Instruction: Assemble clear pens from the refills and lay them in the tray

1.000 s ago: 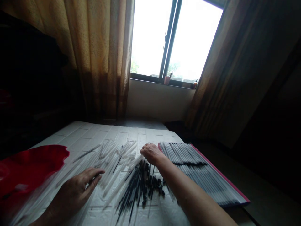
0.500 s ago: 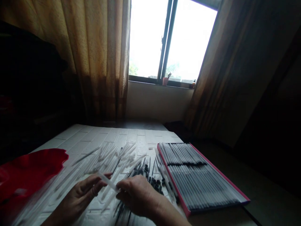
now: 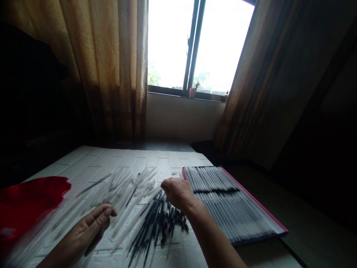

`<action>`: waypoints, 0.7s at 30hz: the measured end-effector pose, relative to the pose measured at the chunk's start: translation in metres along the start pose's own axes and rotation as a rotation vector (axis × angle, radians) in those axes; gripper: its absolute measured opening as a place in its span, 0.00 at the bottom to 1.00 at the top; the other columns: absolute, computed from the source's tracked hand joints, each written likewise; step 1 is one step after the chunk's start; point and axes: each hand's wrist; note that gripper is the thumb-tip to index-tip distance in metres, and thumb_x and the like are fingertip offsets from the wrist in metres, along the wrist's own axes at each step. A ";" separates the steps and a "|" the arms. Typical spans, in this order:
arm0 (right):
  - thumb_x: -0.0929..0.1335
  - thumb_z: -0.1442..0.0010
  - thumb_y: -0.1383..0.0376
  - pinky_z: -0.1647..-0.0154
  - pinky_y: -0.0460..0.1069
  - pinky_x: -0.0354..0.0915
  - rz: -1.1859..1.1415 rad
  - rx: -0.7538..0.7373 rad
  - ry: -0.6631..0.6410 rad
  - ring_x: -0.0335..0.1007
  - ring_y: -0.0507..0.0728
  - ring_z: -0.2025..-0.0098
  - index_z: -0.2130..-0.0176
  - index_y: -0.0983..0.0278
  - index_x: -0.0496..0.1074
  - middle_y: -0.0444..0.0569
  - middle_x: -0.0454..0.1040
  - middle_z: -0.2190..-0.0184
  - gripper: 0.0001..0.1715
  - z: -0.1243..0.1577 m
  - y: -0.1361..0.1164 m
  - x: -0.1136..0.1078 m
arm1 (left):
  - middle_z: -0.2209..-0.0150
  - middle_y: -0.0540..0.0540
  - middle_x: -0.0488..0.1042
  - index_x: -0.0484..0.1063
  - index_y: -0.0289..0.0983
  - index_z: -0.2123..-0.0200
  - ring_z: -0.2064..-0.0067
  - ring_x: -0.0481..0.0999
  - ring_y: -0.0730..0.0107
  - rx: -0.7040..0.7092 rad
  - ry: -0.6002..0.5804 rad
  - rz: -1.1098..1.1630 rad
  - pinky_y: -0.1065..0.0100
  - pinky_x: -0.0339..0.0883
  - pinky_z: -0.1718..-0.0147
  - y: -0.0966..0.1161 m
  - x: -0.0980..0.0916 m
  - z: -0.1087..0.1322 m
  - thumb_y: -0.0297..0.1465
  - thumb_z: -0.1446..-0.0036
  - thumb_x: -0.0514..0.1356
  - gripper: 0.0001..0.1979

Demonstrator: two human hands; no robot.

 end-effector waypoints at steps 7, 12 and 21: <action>0.66 0.41 0.68 0.56 0.47 0.64 -0.025 0.028 -0.017 0.73 0.58 0.56 0.58 0.59 0.78 0.49 0.77 0.57 0.13 0.006 0.015 0.027 | 0.82 0.60 0.52 0.73 0.37 0.66 0.81 0.50 0.79 -0.024 -0.041 -0.133 0.77 0.41 0.84 -0.012 0.000 -0.002 0.62 0.54 0.56 0.32; 0.70 0.43 0.65 0.53 0.46 0.63 -0.089 -0.154 -0.078 0.71 0.56 0.53 0.57 0.55 0.78 0.45 0.76 0.55 0.13 0.011 -0.007 0.023 | 0.82 0.60 0.53 0.74 0.38 0.66 0.83 0.49 0.79 -0.008 -0.074 -0.196 0.76 0.42 0.85 -0.013 0.000 -0.004 0.62 0.52 0.54 0.32; 0.70 0.41 0.65 0.58 0.47 0.62 -0.036 -0.334 -0.102 0.70 0.56 0.57 0.59 0.58 0.77 0.46 0.76 0.59 0.09 0.008 -0.017 0.023 | 0.78 0.56 0.60 0.74 0.38 0.67 0.79 0.61 0.76 0.017 -0.112 -0.318 0.75 0.54 0.81 0.003 0.006 0.003 0.58 0.48 0.54 0.28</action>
Point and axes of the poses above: each hand's wrist, its own z-axis away from the middle knuckle, its own x-axis out of the palm, y = z × x
